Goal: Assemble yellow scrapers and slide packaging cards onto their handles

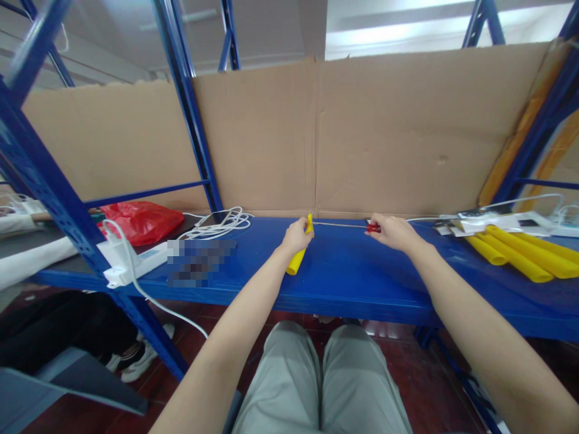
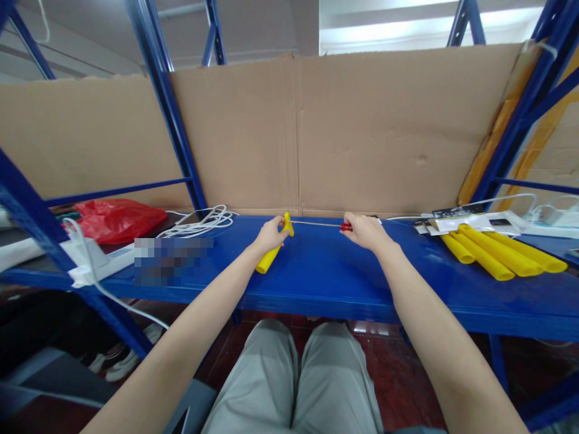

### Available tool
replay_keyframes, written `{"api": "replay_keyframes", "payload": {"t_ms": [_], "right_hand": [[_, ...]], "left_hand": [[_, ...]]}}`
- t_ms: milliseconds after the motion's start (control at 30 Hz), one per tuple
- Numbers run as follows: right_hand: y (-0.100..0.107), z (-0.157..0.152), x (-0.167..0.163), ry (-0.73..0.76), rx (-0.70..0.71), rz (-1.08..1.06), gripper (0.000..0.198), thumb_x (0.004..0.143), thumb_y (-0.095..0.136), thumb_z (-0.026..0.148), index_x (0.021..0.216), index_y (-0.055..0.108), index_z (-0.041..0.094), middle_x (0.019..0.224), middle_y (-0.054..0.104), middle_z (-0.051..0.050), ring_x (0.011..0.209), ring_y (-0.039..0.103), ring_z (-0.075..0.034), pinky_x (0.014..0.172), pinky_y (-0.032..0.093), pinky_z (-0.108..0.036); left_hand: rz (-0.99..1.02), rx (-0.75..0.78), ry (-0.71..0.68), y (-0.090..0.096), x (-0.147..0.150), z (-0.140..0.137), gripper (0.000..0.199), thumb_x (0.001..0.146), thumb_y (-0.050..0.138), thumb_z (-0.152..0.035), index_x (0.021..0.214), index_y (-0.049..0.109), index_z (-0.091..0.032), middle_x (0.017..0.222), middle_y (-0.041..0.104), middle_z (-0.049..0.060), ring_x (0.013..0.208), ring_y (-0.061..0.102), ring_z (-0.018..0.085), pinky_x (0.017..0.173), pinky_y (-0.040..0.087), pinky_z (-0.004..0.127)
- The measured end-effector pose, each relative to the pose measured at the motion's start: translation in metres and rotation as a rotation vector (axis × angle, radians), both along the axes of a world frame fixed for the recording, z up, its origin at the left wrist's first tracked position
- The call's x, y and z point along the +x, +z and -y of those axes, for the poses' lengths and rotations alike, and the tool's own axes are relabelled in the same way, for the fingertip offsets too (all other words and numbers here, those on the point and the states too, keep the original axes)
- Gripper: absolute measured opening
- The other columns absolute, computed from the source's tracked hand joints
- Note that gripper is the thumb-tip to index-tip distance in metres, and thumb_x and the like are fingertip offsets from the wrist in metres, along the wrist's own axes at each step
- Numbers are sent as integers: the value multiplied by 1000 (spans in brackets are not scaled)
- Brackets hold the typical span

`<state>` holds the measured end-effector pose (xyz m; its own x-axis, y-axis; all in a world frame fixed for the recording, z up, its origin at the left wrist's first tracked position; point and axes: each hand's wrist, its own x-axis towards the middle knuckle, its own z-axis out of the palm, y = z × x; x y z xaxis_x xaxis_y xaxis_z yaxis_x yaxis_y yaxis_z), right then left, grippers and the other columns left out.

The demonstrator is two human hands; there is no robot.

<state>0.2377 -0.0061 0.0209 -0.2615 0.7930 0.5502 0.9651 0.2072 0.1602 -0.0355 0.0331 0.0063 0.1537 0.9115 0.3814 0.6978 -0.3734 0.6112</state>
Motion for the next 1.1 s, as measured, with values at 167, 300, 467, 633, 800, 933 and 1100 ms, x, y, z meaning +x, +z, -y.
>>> {"api": "replay_keyframes", "payload": {"t_ms": [167, 300, 467, 633, 800, 933, 1100], "right_hand": [[0, 0, 3, 65, -10, -16, 22, 84, 56, 45, 85, 65, 25, 83, 73, -6, 78, 66, -23, 61, 41, -29], [2, 3, 0, 95, -37, -32, 26, 88, 51, 44, 88, 68, 24, 90, 74, -7, 84, 67, -23, 66, 44, -30], [2, 5, -11, 46, -110, -93, 22, 86, 54, 42, 89, 63, 22, 88, 73, -8, 79, 68, -23, 64, 44, -29], [-2, 1, -10, 78, -116, -136, 20, 79, 64, 35, 93, 57, 22, 83, 72, -6, 69, 66, -21, 59, 42, -27], [-3, -2, -7, 126, -44, -82, 9, 82, 58, 33, 85, 57, 24, 74, 70, -4, 64, 64, -20, 56, 39, -27], [-1, 2, -8, 93, -37, -46, 13, 83, 58, 37, 84, 62, 24, 77, 72, -5, 72, 66, -22, 60, 41, -29], [2, 7, -7, 36, 7, -35, 25, 87, 53, 41, 97, 69, 26, 101, 73, -7, 90, 67, -25, 69, 46, -32]], "left_hand": [[17, -7, 10, 0, 0, -1, 22, 82, 62, -12, 103, 60, -18, 118, 66, 12, 85, 69, 20, 77, 54, 30], [26, -4, 14, -1, 0, -1, 22, 81, 63, -12, 102, 60, -18, 118, 66, 12, 84, 69, 20, 77, 54, 31], [31, -11, 39, -2, -2, -4, 19, 81, 62, -12, 99, 59, -18, 116, 67, 12, 83, 70, 20, 72, 53, 28], [38, -35, 74, -4, -1, -7, 19, 82, 62, -12, 100, 57, -18, 115, 67, 12, 79, 70, 19, 64, 52, 25], [72, -70, 71, -5, 1, -8, 22, 84, 60, -13, 104, 54, -16, 113, 68, 12, 64, 69, 15, 53, 48, 22], [79, -62, 72, -6, 1, -7, 24, 83, 61, -14, 106, 53, -17, 114, 68, 12, 64, 69, 15, 54, 49, 21], [50, -30, 50, -4, 1, -6, 24, 82, 64, -14, 104, 55, -17, 119, 66, 14, 78, 72, 20, 66, 53, 26]]}}
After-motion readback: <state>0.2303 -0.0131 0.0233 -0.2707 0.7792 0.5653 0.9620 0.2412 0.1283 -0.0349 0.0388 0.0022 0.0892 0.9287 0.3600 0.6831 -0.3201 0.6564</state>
